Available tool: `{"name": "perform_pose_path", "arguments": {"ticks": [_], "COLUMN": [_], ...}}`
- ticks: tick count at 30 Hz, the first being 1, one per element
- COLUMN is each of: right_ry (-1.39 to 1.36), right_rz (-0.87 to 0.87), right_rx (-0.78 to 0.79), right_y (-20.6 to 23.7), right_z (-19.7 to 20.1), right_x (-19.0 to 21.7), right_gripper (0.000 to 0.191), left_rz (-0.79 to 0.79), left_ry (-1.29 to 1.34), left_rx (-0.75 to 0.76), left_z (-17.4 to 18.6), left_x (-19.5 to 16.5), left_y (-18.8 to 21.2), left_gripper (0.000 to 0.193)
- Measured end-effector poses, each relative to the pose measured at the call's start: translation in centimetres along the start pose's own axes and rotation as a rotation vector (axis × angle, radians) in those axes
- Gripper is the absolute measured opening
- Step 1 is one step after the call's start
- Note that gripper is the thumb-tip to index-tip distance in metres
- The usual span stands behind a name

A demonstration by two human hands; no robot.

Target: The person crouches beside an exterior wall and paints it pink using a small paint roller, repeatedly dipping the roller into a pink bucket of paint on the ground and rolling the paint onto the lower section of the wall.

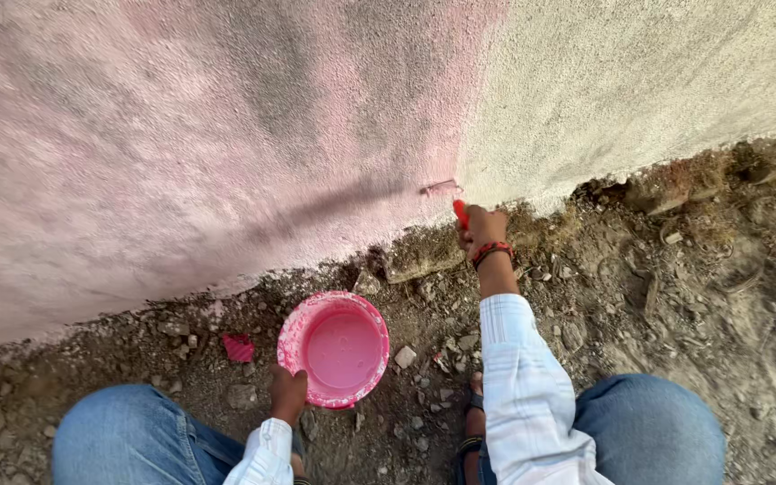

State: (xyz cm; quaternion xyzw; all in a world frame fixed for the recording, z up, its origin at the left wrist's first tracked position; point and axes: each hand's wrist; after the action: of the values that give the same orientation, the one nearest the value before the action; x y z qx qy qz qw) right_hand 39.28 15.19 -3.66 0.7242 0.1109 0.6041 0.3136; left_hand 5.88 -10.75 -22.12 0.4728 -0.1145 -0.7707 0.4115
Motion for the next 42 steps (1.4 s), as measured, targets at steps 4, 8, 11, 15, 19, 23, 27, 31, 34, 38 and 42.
{"name": "perform_pose_path", "arguments": {"ticks": [4,8,11,15,19,23,27,31,34,38,42], "right_ry": [0.061,-0.132,-0.117,0.093,0.145,0.015,0.041,-0.045,0.051,0.043,-0.069], "right_rz": [0.176,0.360,0.371,0.319,0.192,0.180,0.300,0.439,0.402,0.341,0.368], "right_rx": [0.060,0.166,0.143,0.010,-0.055,-0.051,-0.023,0.053,-0.007,-0.039,-0.016], "right_y": [2.8,6.8,7.9,4.6,0.1,-0.1,3.9,6.9,6.4,4.6,5.5], "right_z": [0.8,2.4,2.7,2.1,0.9,0.1,1.5,1.8,1.4,0.8,1.1], "right_x": [3.2,7.8,8.7,6.1,0.9,0.2,5.4,8.0,6.9,4.8,6.0], "right_gripper": [0.020,0.022,0.025,0.022,0.020,0.017,0.017,0.020,0.020,0.020,0.017], "left_rz": [-0.142,-0.008,-0.050,-0.040,0.032,0.058,0.033,-0.003,-0.018,0.040,0.030], "left_ry": [-0.112,-0.038,-0.057,0.020,0.097,0.102,0.099,0.081,0.039,0.108,0.104], "left_rx": [-0.047,-0.019,-0.033,0.030,0.070,0.060,0.051,0.031,0.021,0.062,0.044], "left_z": [0.3,-0.1,-0.2,0.2,0.3,0.2,0.0,-0.1,-0.1,-0.1,-0.1], "left_x": [0.0,0.2,0.4,0.3,-0.1,-0.3,0.2,0.6,0.6,0.2,0.2], "left_y": [0.3,0.0,0.1,0.5,0.8,0.6,0.4,0.2,0.1,0.2,0.3], "left_gripper": [0.065,0.067,0.069,0.067,0.065,0.062,0.062,0.063,0.064,0.064,0.063]}}
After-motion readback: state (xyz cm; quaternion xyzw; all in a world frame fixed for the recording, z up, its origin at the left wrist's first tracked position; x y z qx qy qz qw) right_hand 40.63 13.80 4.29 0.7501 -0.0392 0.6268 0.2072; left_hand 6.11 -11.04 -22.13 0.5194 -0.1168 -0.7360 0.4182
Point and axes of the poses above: each hand's wrist, its own y-axis away from the middle knuckle, its own z-axis out of the back of the hand, x = y × z, and after that the axes turned 3 degrees about x, right-handed
